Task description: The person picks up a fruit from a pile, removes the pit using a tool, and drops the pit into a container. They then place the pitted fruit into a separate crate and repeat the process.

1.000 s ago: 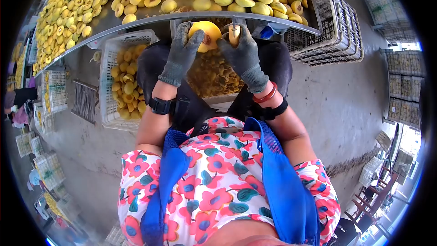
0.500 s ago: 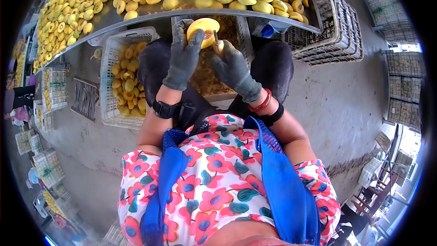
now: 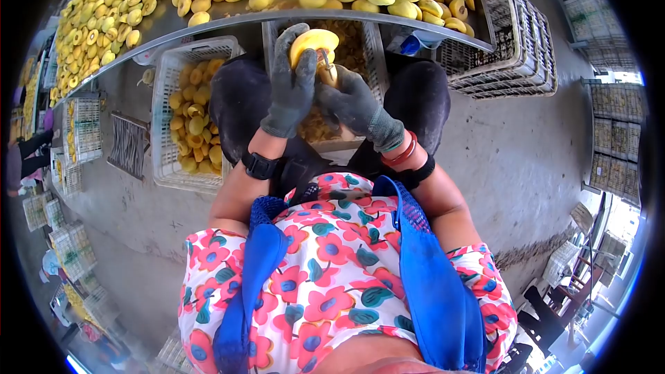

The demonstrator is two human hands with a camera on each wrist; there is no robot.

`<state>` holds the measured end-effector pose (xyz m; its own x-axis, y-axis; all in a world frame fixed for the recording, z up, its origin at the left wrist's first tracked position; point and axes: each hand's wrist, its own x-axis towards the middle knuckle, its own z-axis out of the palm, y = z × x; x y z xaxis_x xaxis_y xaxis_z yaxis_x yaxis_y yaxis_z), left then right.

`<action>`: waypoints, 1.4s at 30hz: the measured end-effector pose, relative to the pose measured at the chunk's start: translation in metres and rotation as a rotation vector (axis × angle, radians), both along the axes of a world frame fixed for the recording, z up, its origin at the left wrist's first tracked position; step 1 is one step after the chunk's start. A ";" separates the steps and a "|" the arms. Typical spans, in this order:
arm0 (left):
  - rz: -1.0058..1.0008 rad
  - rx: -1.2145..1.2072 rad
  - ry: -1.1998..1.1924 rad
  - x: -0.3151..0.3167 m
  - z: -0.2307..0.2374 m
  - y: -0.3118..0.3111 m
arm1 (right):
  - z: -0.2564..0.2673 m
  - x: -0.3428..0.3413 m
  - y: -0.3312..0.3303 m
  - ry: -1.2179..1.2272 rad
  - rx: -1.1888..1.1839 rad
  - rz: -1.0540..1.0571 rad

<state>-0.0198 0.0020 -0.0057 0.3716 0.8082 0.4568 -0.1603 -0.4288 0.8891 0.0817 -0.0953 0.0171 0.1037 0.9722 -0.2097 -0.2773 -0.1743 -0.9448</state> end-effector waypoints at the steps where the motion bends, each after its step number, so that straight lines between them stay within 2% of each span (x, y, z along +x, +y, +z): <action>1: -0.047 -0.036 0.009 -0.001 -0.002 0.000 | 0.001 0.002 0.000 0.009 -0.015 0.040; 4: -0.143 -0.094 0.025 -0.006 -0.009 0.003 | 0.010 0.007 -0.002 -0.078 -0.090 0.121; 7: -0.202 -0.083 -0.021 -0.010 -0.006 0.001 | 0.009 0.015 -0.005 0.215 -0.084 0.270; 10: -0.351 -0.177 -0.029 -0.017 -0.011 0.007 | 0.003 0.022 -0.007 0.372 -0.190 0.382; 13: -0.412 -0.379 -0.083 -0.018 -0.011 0.002 | -0.001 0.020 -0.009 0.420 -0.200 0.377; 16: -0.252 -0.380 -0.121 -0.024 -0.005 0.006 | 0.002 0.012 -0.008 0.392 -0.178 0.378; 17: -0.189 -0.554 -0.295 -0.025 0.006 0.004 | -0.003 0.010 -0.009 0.362 -0.163 0.381; 18: -0.101 -0.557 -0.278 -0.033 0.013 0.010 | 0.007 0.002 -0.011 0.244 -0.146 0.263; 19: 0.123 -0.294 -0.157 -0.047 0.017 0.013 | 0.001 0.003 -0.011 0.221 -0.139 0.264; 20: 0.278 -0.159 -0.074 -0.065 0.014 0.023 | -0.005 0.008 -0.013 0.197 -0.132 0.257; 21: 0.452 -0.039 0.017 -0.084 0.012 0.033 | -0.006 0.011 -0.011 0.112 -0.127 0.282; 22: 0.561 -0.048 0.060 -0.112 0.001 0.050 | -0.006 0.012 -0.011 0.094 -0.142 0.281; 24: 0.836 0.160 0.555 -0.178 -0.016 0.066 | -0.006 0.014 -0.012 0.054 -0.172 0.255; 26: 0.899 0.287 0.771 -0.237 -0.043 0.072 | -0.012 0.015 -0.012 0.053 -0.160 0.250; 28: 0.828 0.232 0.963 -0.279 -0.067 0.071 | -0.018 0.013 -0.009 0.032 -0.124 0.245; 31: 0.804 0.368 0.906 -0.266 -0.058 0.081 | -0.023 0.006 -0.003 -0.083 -0.157 0.228; 32: 0.738 0.416 0.848 -0.248 -0.049 0.087 | -0.025 0.005 -0.003 -0.130 -0.155 0.228; 36: 0.471 0.538 0.652 -0.117 -0.005 0.120 | -0.033 0.003 -0.002 -0.245 -0.162 0.191; 38: 0.353 0.526 0.728 -0.063 -0.016 0.150 | -0.036 0.006 -0.004 -0.304 -0.153 0.170; 42: 0.122 0.415 1.123 0.025 -0.062 0.216 | -0.036 0.011 -0.006 -0.380 -0.155 0.111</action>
